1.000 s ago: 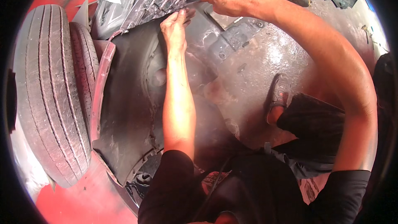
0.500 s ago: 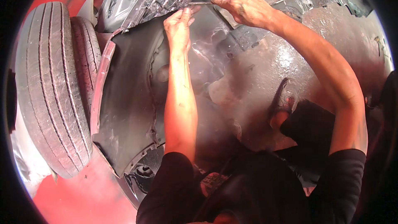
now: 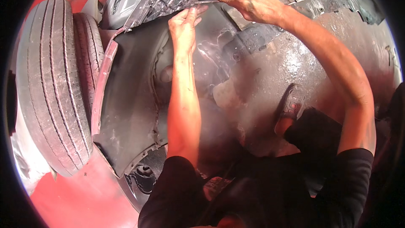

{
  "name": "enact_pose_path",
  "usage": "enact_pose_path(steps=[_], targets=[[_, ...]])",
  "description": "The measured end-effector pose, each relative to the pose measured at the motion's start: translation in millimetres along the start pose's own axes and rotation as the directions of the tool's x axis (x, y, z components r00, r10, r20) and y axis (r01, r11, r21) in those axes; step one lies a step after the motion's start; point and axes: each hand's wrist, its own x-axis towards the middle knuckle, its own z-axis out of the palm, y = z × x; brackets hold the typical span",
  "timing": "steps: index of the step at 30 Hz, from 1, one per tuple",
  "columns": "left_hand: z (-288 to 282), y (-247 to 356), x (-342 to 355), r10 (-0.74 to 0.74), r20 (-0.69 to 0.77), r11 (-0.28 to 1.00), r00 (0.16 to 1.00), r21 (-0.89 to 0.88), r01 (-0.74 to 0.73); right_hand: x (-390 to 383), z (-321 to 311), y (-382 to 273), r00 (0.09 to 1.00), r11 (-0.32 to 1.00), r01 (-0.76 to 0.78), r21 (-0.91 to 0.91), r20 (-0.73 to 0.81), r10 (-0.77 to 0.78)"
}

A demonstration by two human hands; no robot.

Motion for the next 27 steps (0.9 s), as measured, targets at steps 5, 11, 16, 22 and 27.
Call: enact_pose_path(steps=[5,11,16,22,27], targets=[[2,1,0,-0.023,0.011,0.988,1.0,-0.152,0.024,-13,30,-5,0.99,0.988,-0.122,0.095,-0.059,0.127],[-4,-6,1,-0.067,0.097,0.914,0.993,-0.393,0.1,-14,19,-23,0.955,0.926,-0.285,0.249,-0.012,0.297],[-3,-2,-1,-0.057,0.105,0.921,0.993,-0.377,0.093,-4,-32,-38,0.976,0.976,-0.215,0.037,0.039,0.213],[-7,-7,1,-0.022,0.127,0.932,0.992,-0.356,0.066,12,-48,-44,0.986,0.989,-0.145,-0.031,0.084,0.147],[-5,-5,3,-0.012,0.13,0.938,0.991,-0.342,0.056,24,-53,-39,0.974,0.983,-0.148,-0.107,0.156,0.164]])
